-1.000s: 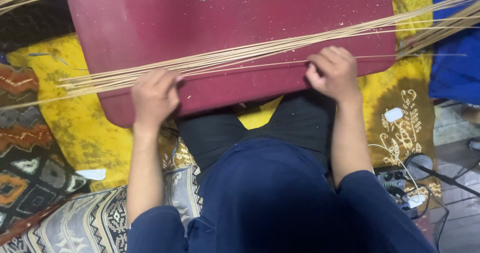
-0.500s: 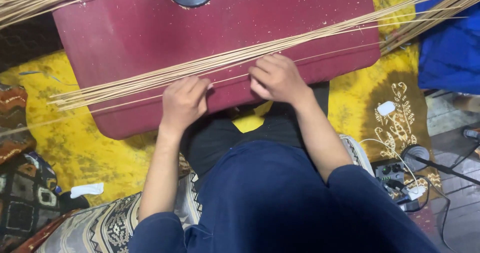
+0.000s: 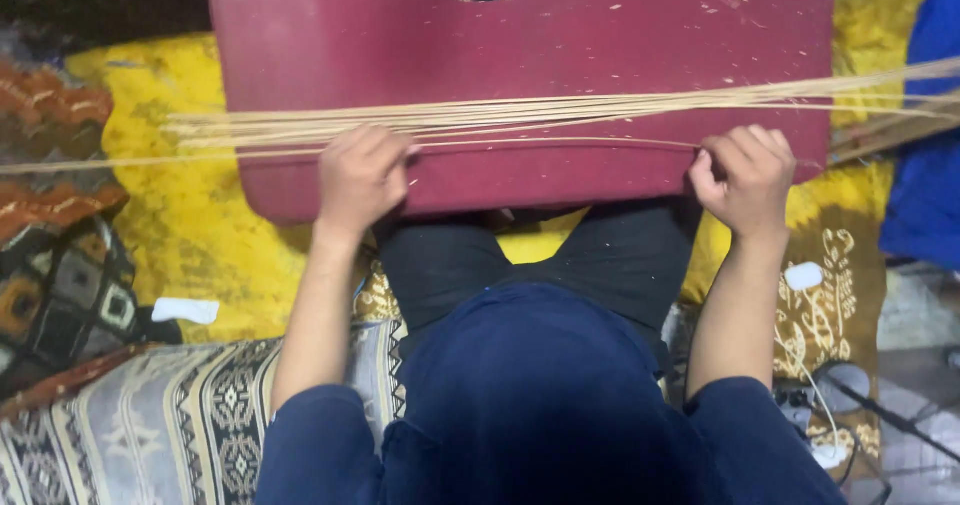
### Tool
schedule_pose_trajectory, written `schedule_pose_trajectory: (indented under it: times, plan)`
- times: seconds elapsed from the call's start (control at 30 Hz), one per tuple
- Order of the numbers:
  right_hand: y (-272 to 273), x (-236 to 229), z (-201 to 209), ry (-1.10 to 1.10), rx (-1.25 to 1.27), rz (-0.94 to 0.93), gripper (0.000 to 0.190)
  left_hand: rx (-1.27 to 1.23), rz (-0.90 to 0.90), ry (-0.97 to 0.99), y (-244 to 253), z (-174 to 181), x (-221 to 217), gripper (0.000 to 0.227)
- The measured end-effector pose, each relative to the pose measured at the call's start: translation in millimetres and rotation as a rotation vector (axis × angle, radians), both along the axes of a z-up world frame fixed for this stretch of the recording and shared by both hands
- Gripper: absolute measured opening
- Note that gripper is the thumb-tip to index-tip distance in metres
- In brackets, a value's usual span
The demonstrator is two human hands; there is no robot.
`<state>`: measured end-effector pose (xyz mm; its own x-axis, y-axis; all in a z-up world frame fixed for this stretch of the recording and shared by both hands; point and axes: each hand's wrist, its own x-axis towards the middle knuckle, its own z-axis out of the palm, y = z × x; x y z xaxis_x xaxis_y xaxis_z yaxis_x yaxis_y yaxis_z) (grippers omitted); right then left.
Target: Sorting and aligning rattan sticks on a work surface to prepare for weaving.
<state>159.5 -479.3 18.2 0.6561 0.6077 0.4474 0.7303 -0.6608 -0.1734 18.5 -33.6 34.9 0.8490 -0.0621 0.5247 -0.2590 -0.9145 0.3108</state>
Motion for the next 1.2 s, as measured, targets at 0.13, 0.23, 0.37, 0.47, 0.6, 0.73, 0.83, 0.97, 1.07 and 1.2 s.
schedule_pose_trajectory:
  times: [0.13,0.23,0.37,0.47,0.6,0.73,0.83,0.97,1.07,1.2]
  plan:
    - [56,-15,5,0.056,0.046,0.148,0.009,0.004,0.007,-0.032,-39,-4,8,0.035]
    - [92,-22,5,0.057,0.081,0.278,0.011,0.049,-0.079,-0.084,-63,-14,19,0.028]
    - [83,-18,2,0.011,0.061,0.273,0.012,0.038,-0.09,-0.082,-56,-17,22,0.013]
    - [35,-5,-9,-0.005,0.028,0.198,0.013,0.036,-0.079,-0.078,-24,-23,13,0.015]
    - [-38,12,-43,-0.063,-0.051,0.08,0.008,0.033,0.006,-0.061,22,-33,-8,0.016]
    - [-10,0,-42,-0.064,-0.057,0.065,0.008,0.028,0.045,-0.015,14,-34,-16,0.009]
    - [60,-15,-17,0.032,0.018,0.15,0.013,-0.016,-0.042,-0.069,-12,-30,-8,0.023]
    - [132,-35,-12,0.047,0.112,0.346,0.016,-0.022,-0.091,-0.084,-60,-38,4,0.009]
    - [153,-34,-5,0.046,0.147,0.429,0.011,-0.044,-0.124,-0.157,-62,-49,11,0.016]
    - [133,-14,7,0.064,0.13,0.413,0.008,-0.016,-0.097,-0.115,-32,-38,3,0.02]
